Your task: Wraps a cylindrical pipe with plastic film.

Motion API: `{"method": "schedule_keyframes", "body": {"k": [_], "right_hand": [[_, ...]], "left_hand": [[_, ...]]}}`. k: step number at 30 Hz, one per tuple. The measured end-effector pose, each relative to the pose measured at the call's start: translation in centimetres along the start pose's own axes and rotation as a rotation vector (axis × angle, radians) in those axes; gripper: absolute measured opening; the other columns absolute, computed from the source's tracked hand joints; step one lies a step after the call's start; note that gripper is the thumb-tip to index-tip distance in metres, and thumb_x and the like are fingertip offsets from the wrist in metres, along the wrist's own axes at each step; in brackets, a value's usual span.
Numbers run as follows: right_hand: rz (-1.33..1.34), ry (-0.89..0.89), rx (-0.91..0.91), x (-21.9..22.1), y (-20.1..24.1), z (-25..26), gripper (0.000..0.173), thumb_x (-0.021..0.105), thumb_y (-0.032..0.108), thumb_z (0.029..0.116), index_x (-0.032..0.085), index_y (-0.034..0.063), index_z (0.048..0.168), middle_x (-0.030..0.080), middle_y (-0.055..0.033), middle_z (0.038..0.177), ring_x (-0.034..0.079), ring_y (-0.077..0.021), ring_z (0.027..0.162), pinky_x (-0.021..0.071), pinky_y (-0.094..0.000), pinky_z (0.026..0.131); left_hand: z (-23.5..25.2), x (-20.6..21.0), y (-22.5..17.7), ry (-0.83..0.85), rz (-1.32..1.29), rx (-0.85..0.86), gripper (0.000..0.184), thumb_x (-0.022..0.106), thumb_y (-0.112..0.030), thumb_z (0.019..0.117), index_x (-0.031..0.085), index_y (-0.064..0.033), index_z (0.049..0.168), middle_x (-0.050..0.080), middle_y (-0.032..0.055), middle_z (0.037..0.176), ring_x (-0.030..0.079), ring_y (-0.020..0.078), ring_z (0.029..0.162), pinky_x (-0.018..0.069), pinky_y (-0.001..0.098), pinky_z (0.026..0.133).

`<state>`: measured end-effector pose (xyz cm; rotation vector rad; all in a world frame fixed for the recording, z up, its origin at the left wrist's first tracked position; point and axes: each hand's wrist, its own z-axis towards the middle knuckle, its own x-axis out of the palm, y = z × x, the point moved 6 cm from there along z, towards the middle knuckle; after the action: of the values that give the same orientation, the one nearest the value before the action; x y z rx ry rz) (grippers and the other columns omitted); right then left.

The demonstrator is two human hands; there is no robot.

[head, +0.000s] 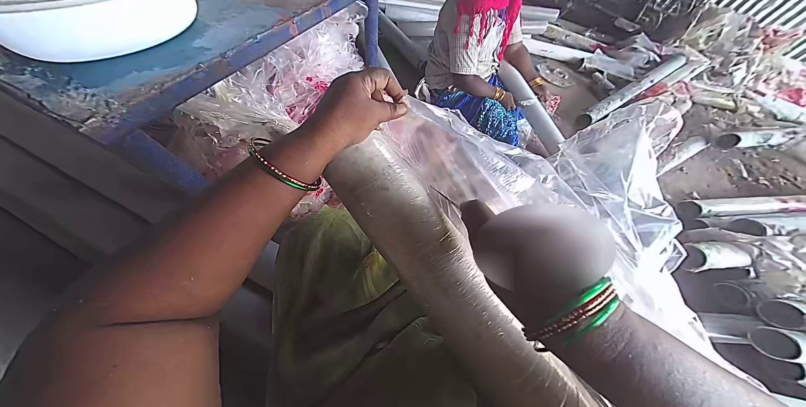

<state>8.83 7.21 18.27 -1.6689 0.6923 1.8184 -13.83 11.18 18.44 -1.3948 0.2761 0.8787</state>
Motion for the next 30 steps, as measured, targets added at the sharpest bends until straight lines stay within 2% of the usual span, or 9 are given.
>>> {"method": "schedule_keyframes", "body": {"k": [2,4,10,16,18,24,27,28,30], "right_hand": [[-0.07,-0.126,-0.063,2.1,-1.7,-0.9,0.019,0.052,0.015,0.1023,0.071,0.0125,0.106,0.06,-0.0118,0.066,0.066,-0.031,0.057,0.0482,-0.0434,0.046],[-0.098,-0.293,-0.118,1.2,-2.4,-2.7,0.015,0.06,0.013,0.0958,0.075,0.0109,0.099,0.054,-0.0122,0.056,0.06,-0.0325,0.045,0.0412,-0.0422,0.036],[-0.173,-0.273,-0.09,1.8,-4.6,-7.1,0.017,0.058,0.011,0.0906,0.074,0.0088,0.097,0.053,-0.0132,0.054,0.056,-0.0328,0.039,0.0384,-0.0418,0.032],[-0.187,-0.231,-0.071,2.3,-6.7,-11.3,0.02,0.054,0.011,0.0906,0.073,0.0075,0.094,0.05,-0.0124,0.052,0.053,-0.031,0.036,0.0352,-0.0397,0.03],[-0.181,-0.196,-0.032,2.3,-7.4,-12.4,0.02,0.052,0.012,0.0933,0.072,0.0079,0.094,0.05,-0.0133,0.053,0.054,-0.0323,0.037,0.0361,-0.0406,0.031],[-0.063,0.015,0.099,1.9,-9.4,-16.3,0.027,0.05,0.018,0.1027,0.073,0.0068,0.109,0.06,-0.0218,0.062,0.061,-0.0422,0.047,0.0445,-0.05,0.038],[0.005,0.199,0.24,1.3,-11.1,-18.3,0.03,0.047,0.021,0.1072,0.071,0.0042,0.116,0.066,-0.027,0.075,0.066,-0.0493,0.06,0.0485,-0.0587,0.047],[0.035,0.221,0.284,1.1,-11.9,-19.0,0.031,0.047,0.022,0.1079,0.07,0.0043,0.117,0.068,-0.0278,0.079,0.067,-0.0508,0.064,0.049,-0.0615,0.051],[0.125,0.101,0.291,0.3,-13.6,-20.3,0.032,0.048,0.024,0.1072,0.071,0.0048,0.117,0.071,-0.0267,0.083,0.069,-0.0495,0.067,0.0503,-0.0625,0.053]], "left_hand": [[0.1,0.3,0.1,0.005,0.003,-0.011,0.016,0.066,-0.017,0.1004,0.066,-0.0062,0.112,0.064,0.0037,0.087,0.057,0.0072,0.072,0.0499,0.0281,0.072],[0.1,0.5,0.3,-0.004,0.003,-0.012,0.015,0.066,-0.016,0.0995,0.066,-0.0074,0.111,0.061,0.0008,0.083,0.054,0.0045,0.069,0.0472,0.025,0.069],[0.0,0.8,0.6,-0.003,0.016,-0.031,0.014,0.067,-0.017,0.099,0.067,-0.0079,0.11,0.061,0.0009,0.083,0.054,0.005,0.069,0.048,0.0257,0.07],[-0.3,0.8,0.7,-0.021,0.015,-0.011,0.013,0.066,-0.016,0.0988,0.064,-0.0087,0.11,0.06,-0.0028,0.082,0.052,-0.0003,0.068,0.0462,0.0202,0.068],[-0.5,0.8,0.6,-0.033,0.014,-0.006,0.012,0.067,-0.015,0.0979,0.064,-0.0101,0.108,0.058,-0.0059,0.079,0.051,-0.0033,0.066,0.0449,0.0169,0.067],[-0.5,1.3,1.0,-0.032,0.018,0.035,0.014,0.067,-0.014,0.0968,0.064,-0.0091,0.109,0.057,-0.0076,0.077,0.05,-0.0048,0.064,0.0443,0.0154,0.065],[-0.4,1.4,1.2,-0.023,0.009,0.061,0.013,0.066,-0.013,0.0964,0.063,-0.0106,0.109,0.054,-0.0098,0.074,0.049,-0.0062,0.062,0.0438,0.0135,0.064],[-0.2,1.3,1.5,-0.024,-0.003,0.077,0.013,0.067,-0.014,0.0964,0.063,-0.0116,0.108,0.055,-0.0112,0.074,0.05,-0.0074,0.062,0.044,0.0124,0.064],[0.2,1.1,1.9,-0.038,-0.028,0.103,0.012,0.067,-0.016,0.0964,0.062,-0.0139,0.107,0.058,-0.0143,0.076,0.052,-0.0103,0.064,0.0454,0.0103,0.064]]}}
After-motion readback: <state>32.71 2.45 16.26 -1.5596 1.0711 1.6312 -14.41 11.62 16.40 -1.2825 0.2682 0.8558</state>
